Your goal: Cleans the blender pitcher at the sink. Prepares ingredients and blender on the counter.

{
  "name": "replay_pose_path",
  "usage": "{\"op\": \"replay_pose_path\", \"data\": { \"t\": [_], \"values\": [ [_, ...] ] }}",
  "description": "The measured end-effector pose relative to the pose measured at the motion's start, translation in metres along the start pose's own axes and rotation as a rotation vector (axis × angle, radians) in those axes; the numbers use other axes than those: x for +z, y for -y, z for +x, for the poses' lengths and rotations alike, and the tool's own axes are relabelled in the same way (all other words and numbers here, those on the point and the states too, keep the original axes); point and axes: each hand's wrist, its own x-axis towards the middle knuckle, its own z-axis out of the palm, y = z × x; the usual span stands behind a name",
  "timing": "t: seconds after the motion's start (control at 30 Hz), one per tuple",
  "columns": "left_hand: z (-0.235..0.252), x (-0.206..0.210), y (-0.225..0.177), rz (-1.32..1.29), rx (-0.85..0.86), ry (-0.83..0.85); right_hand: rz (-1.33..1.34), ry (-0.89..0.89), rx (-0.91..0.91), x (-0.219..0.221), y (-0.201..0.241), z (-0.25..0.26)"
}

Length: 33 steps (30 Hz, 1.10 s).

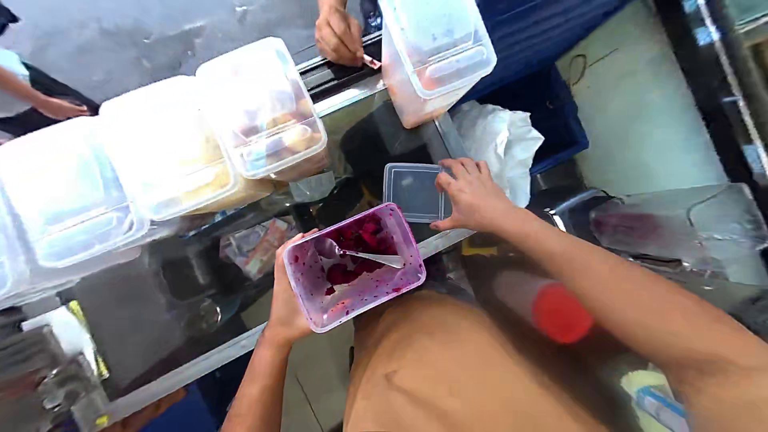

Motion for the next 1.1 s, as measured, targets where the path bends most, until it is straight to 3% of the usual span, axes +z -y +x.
{"op": "replay_pose_path", "data": {
  "t": [0.1,0.23,0.4,0.5,0.57,0.63,0.77,1.0,1.1],
  "values": [
    [0.014,0.005,0.014,0.036,0.04,0.056,0.111,-0.086,0.114,-0.026,-0.021,-0.033],
    [0.056,0.036,0.024,-0.07,0.081,0.178,0.555,-0.072,0.179,-0.095,-0.018,-0.085],
    [0.07,0.042,0.017,-0.093,0.018,0.293,0.324,-0.106,-0.079,-0.122,0.019,-0.085],
    [0.045,0.031,0.008,-0.191,-0.021,0.101,0.223,-0.177,-0.158,-0.127,0.026,-0.079],
    [0.029,0.033,-0.014,-0.343,-0.194,-0.166,0.147,-0.185,-0.234,-0.118,0.037,-0.068],
    [0.024,0.042,-0.04,-0.443,-0.363,-0.295,0.108,-0.187,-0.305,-0.103,0.051,-0.059],
    [0.026,0.057,-0.064,-0.49,-0.382,-0.352,0.069,-0.182,-0.363,-0.085,0.065,-0.043],
    [0.031,0.062,-0.072,-0.304,-0.389,-0.41,0.036,-0.153,-0.387,-0.083,0.07,-0.036],
    [0.029,0.067,-0.069,-0.213,-0.303,-0.377,0.335,-0.078,-0.205,-0.085,0.06,-0.045]
  ]
}}
